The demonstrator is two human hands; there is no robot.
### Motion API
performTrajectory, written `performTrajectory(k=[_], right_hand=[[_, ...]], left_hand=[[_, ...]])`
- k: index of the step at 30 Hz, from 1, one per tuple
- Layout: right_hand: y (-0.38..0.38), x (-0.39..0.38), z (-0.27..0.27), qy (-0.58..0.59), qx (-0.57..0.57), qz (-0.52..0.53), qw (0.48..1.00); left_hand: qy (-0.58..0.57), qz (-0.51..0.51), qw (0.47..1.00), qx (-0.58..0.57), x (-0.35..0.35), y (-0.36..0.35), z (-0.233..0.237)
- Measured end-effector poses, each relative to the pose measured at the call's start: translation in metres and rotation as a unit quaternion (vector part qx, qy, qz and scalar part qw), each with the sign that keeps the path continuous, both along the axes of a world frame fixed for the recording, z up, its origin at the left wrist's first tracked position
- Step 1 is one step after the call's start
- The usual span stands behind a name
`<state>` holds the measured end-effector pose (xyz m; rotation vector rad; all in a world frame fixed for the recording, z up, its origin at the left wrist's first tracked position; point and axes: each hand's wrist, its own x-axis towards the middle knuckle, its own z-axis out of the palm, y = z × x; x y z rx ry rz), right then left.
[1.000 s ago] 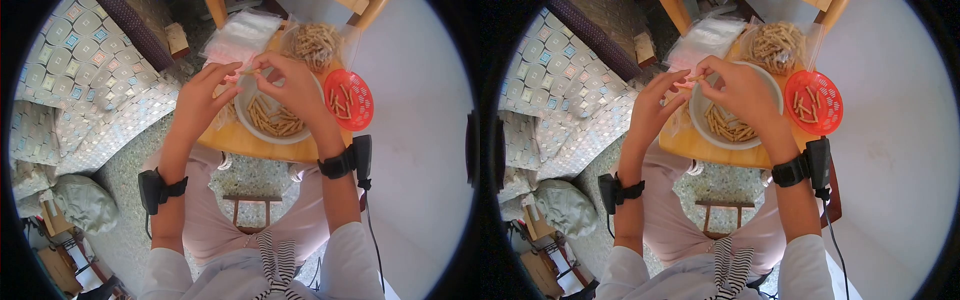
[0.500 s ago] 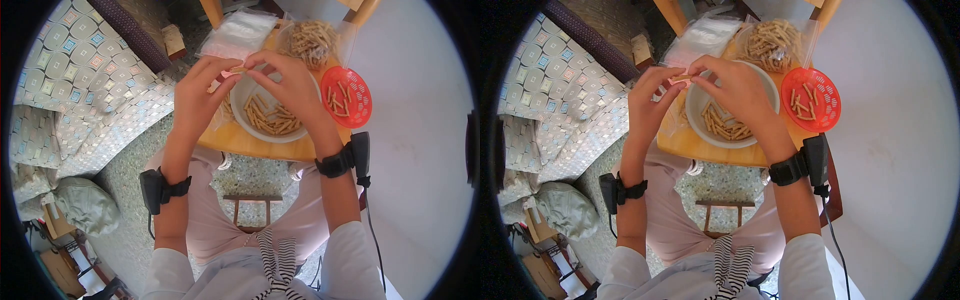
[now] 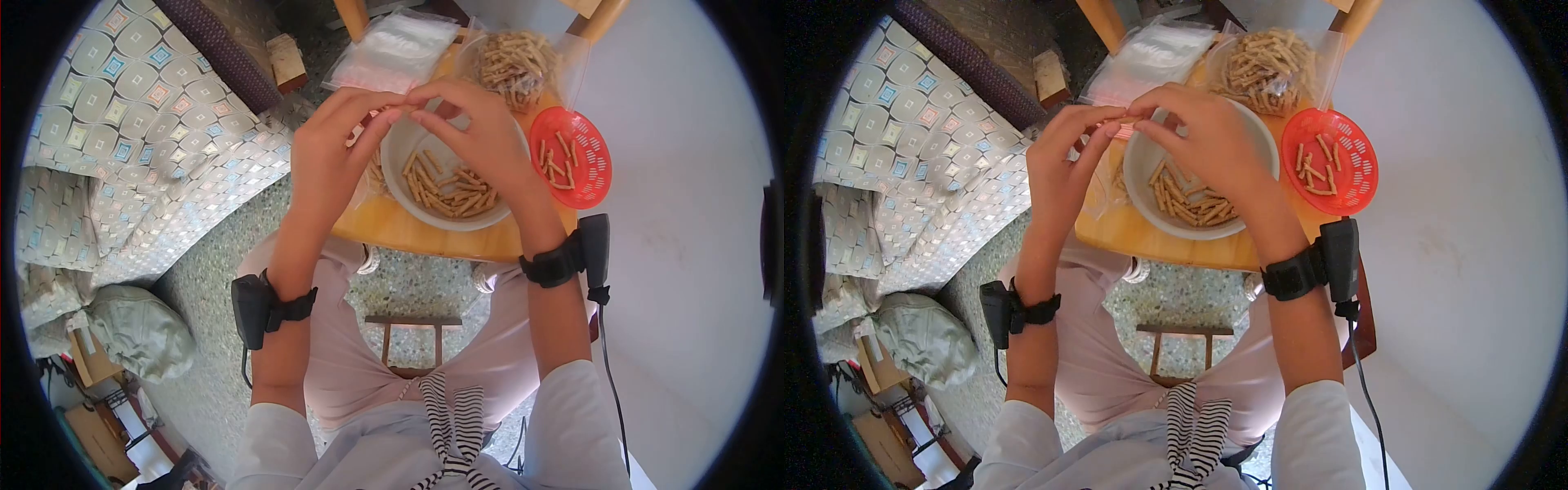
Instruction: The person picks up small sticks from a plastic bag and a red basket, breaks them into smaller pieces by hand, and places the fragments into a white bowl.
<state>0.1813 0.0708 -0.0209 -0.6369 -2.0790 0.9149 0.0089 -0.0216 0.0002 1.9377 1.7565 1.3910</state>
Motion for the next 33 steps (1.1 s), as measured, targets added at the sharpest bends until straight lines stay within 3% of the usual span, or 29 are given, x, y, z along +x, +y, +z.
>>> performTrajectory(k=[4,10,20,22,26,29,31,33], right_hand=[[0.003,0.001,0.004,0.062,0.009,-0.006,0.998],[-0.006,-0.003,0.011,0.057,0.015,0.019,0.998],[0.001,0.004,0.004,0.033,0.001,-0.004,0.999],[-0.002,0.007,0.009,-0.061,-0.041,0.043,0.996],[0.004,0.01,-0.006,-0.068,-0.043,0.034,0.996],[0.014,0.017,-0.032,-0.082,0.035,-0.005,0.996],[0.015,0.021,-0.042,-0.189,0.122,-0.068,0.972],[0.012,0.025,-0.052,-0.236,0.11,-0.092,0.961]], left_hand=[[0.01,0.019,1.0,-0.009,-0.005,0.001,-0.006],[0.015,0.004,0.998,-0.055,-0.004,0.002,-0.011],[-0.024,-0.02,1.0,0.001,-0.012,0.001,0.001],[-0.031,-0.038,0.999,-0.003,-0.023,-0.003,0.008],[0.005,-0.031,0.995,-0.1,-0.066,-0.024,0.023],[0.071,-0.075,0.98,-0.171,-0.081,-0.034,0.015],[0.093,-0.062,0.977,-0.179,-0.079,-0.036,0.013],[0.122,-0.037,0.972,-0.197,-0.072,-0.035,0.013]])
